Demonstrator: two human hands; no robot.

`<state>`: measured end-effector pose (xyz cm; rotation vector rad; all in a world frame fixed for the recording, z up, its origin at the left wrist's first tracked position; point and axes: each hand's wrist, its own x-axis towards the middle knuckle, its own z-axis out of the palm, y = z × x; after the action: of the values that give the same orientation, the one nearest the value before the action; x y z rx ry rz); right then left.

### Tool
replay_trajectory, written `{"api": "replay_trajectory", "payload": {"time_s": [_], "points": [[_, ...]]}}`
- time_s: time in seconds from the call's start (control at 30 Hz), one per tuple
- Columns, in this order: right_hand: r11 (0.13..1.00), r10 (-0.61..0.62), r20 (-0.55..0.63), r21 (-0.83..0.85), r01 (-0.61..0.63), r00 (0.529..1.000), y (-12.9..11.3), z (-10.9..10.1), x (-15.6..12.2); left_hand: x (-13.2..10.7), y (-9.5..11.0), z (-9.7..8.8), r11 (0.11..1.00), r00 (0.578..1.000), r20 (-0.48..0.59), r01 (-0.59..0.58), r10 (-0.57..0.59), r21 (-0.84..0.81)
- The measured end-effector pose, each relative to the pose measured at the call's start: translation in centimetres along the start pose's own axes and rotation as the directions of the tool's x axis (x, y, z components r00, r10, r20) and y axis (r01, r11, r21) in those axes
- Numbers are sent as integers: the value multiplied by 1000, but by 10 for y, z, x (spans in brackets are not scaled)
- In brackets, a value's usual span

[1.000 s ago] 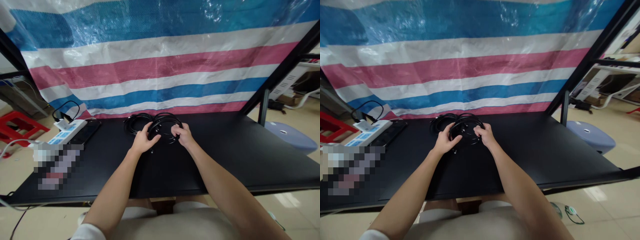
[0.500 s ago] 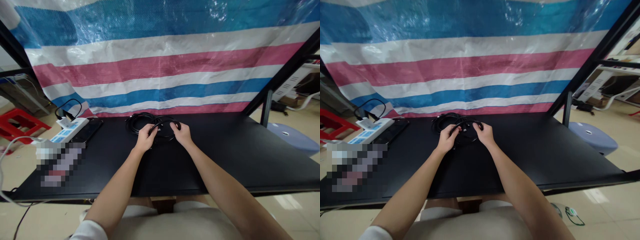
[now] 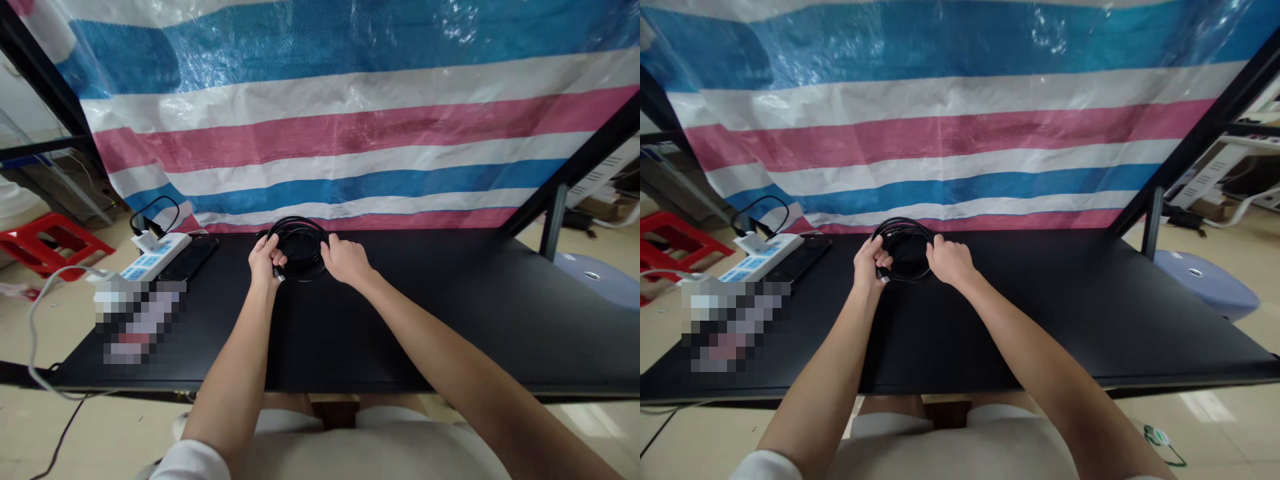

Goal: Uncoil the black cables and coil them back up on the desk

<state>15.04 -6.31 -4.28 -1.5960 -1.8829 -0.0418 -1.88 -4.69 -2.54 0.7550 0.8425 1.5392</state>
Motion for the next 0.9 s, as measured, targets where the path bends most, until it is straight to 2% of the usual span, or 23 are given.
{"api": "replay_trajectory", "payload": {"time_s": [0.07, 0.1, 0.17, 0.2, 0.27, 0.3, 0.33, 0.37, 0.43, 0.5, 0.57, 0.67, 0.73, 0.83, 0.9], "points": [[998, 7, 36, 54, -9, 999, -8, -1, 14, 5, 3, -5, 998, 999, -10, -50, 49, -44], [995, -6, 39, 101, 2, 999, -11, -1, 19, 8, 5, -7, 996, 996, -52, -72, 69, -53], [980, -44, 19, 193, 40, 999, -14, 0, 27, 13, 6, -11, 996, 967, -239, -88, 86, 0], [972, -63, 1, 229, 61, 998, -14, 1, 30, 16, 7, -14, 994, 926, -365, -77, 98, 72], [957, -71, -37, 280, 78, 997, -12, 5, 32, 21, 7, -21, 955, 797, -573, -16, 192, 297], [951, -53, -51, 301, 65, 997, -11, 7, 32, 23, 6, -25, 907, 740, -619, 31, 261, 420], [945, -22, -59, 325, 40, 998, -9, 9, 31, 24, 5, -28, 850, 712, -627, 82, 316, 521], [937, 17, -63, 350, 7, 998, -7, 10, 31, 24, 4, -31, 796, 716, -608, 122, 344, 593], [911, 100, -62, 407, -67, 993, -4, 12, 30, 25, 1, -33, 745, 778, -547, 161, 307, 647], [873, 172, -53, 472, -127, 984, -3, 12, 31, 25, -3, -31, 763, 843, -493, 170, 215, 624], [834, 235, -39, 522, -181, 971, -3, 11, 34, 24, -7, -28, 777, 881, -448, 174, 152, 605], [809, 317, -17, 527, -261, 948, -5, 10, 42, 24, -15, -25, 751, 907, -396, 162, 142, 640], [818, 355, 20, 477, -321, 935, -6, 10, 50, 24, -21, -23, 754, 924, -348, 115, 157, 646], [856, 374, 135, 330, -398, 917, -10, 13, 61, 24, -29, -19, 816, 942, -290, 29, 171, 577], [882, 361, 203, 243, -404, 910, -13, 18, 65, 24, -31, -17, 863, 920, -348, 23, 179, 504]]}}
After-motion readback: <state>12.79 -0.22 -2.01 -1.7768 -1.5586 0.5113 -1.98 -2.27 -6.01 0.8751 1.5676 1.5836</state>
